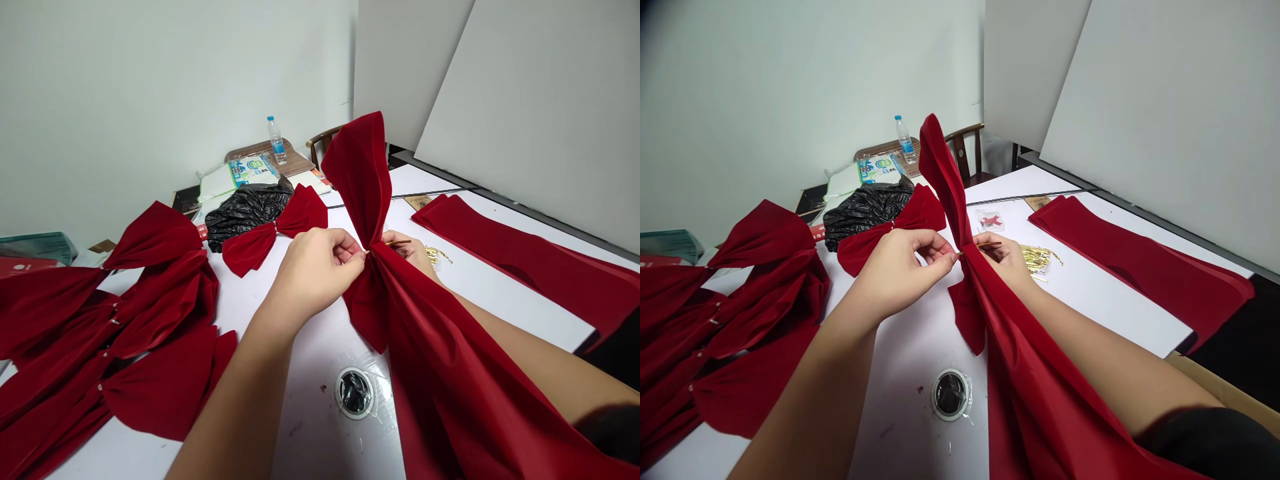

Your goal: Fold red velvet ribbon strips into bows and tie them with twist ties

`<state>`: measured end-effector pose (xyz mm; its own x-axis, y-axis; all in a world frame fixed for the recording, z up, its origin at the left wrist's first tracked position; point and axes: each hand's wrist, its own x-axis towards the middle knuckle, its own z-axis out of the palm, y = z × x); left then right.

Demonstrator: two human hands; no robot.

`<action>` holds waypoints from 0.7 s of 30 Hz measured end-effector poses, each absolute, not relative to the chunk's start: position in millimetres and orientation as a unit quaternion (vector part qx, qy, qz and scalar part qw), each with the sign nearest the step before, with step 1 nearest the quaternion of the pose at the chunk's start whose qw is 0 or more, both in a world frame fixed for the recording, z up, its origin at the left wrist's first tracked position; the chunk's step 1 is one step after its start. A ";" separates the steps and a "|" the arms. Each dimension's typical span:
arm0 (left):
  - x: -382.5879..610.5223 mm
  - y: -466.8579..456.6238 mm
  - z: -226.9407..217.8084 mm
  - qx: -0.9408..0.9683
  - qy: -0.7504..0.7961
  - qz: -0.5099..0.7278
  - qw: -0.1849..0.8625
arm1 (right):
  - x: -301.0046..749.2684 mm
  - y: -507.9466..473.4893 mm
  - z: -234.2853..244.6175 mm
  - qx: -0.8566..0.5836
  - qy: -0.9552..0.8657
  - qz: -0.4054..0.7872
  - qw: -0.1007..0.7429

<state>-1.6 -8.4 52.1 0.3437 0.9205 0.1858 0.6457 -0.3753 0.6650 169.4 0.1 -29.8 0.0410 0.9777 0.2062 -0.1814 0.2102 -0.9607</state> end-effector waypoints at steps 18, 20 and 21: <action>-16.8 18.5 16.2 0.796 0.267 0.304 0.450 | 158.8 -17.9 -44.7 -0.224 -0.519 0.688 0.456; -19.8 18.1 19.3 0.836 0.212 0.257 0.437 | 158.1 -19.6 -44.4 -0.214 -0.528 0.699 0.432; -21.9 18.3 21.1 0.852 0.194 0.235 0.426 | 158.4 -19.6 -44.3 -0.210 -0.536 0.702 0.420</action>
